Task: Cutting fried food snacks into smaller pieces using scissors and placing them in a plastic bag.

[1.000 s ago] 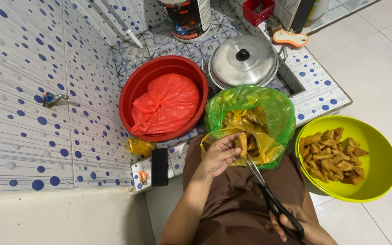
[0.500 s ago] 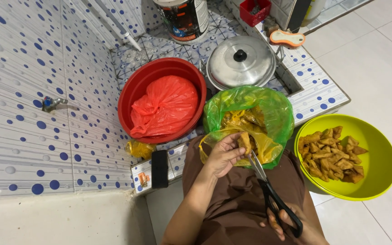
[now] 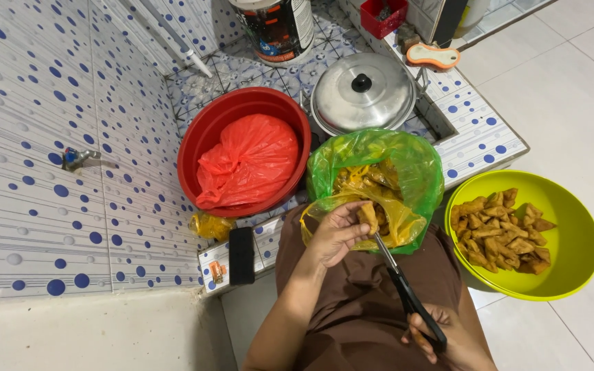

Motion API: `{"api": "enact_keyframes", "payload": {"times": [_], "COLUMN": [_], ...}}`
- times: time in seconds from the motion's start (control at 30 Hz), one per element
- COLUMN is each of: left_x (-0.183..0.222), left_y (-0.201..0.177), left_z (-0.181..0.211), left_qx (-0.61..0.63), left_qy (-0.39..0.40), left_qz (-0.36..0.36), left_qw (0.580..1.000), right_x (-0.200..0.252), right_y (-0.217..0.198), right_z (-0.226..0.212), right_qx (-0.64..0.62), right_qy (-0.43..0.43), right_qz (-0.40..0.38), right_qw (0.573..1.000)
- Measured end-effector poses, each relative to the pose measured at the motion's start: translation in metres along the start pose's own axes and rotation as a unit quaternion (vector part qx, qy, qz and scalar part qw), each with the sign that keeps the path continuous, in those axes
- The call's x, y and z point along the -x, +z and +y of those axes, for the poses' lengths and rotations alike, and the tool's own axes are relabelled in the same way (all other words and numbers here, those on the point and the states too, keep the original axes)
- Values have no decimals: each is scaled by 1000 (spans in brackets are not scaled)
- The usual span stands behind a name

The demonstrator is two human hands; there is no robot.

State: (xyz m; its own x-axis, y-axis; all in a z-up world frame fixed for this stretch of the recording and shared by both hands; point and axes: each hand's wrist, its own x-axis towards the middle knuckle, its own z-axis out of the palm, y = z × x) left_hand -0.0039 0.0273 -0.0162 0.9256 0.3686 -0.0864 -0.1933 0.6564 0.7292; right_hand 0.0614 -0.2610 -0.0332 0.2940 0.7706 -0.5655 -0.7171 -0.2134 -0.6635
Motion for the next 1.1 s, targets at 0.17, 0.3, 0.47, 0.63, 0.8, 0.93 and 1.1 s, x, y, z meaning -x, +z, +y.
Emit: {"api": "enact_keyframes", "payload": {"times": [0.17,0.3,0.47,0.63,0.8,0.93,1.1], "left_x": [-4,0,7,11,9,8,1], "left_y": [-6,-2,17,25,29,33,29], "left_z": [-16,-14,-12,-16,-21,-18,-10], "left_qx": [90,101,62,45,41,22,6], "left_qy": [-30,-34,-64,-84,-81,-68,-61], "left_qz": [53,44,-17,-16,16,-2,-28], "left_qw": [994,993,996,995,996,997,998], "right_x": [-9,-6,-1,3,1,-5,1], "right_y": [-8,-16,-7,4,7,1,-2], "right_z": [8,0,-10,-17,-14,-7,-10], "right_qx": [-3,2,-18,-38,-67,-57,-74], "right_qy": [-65,5,-39,-69,-79,-92,-100], "right_qz": [-55,-77,-88,-84,-80,-62,-73], "right_qw": [996,997,995,993,991,992,990]}}
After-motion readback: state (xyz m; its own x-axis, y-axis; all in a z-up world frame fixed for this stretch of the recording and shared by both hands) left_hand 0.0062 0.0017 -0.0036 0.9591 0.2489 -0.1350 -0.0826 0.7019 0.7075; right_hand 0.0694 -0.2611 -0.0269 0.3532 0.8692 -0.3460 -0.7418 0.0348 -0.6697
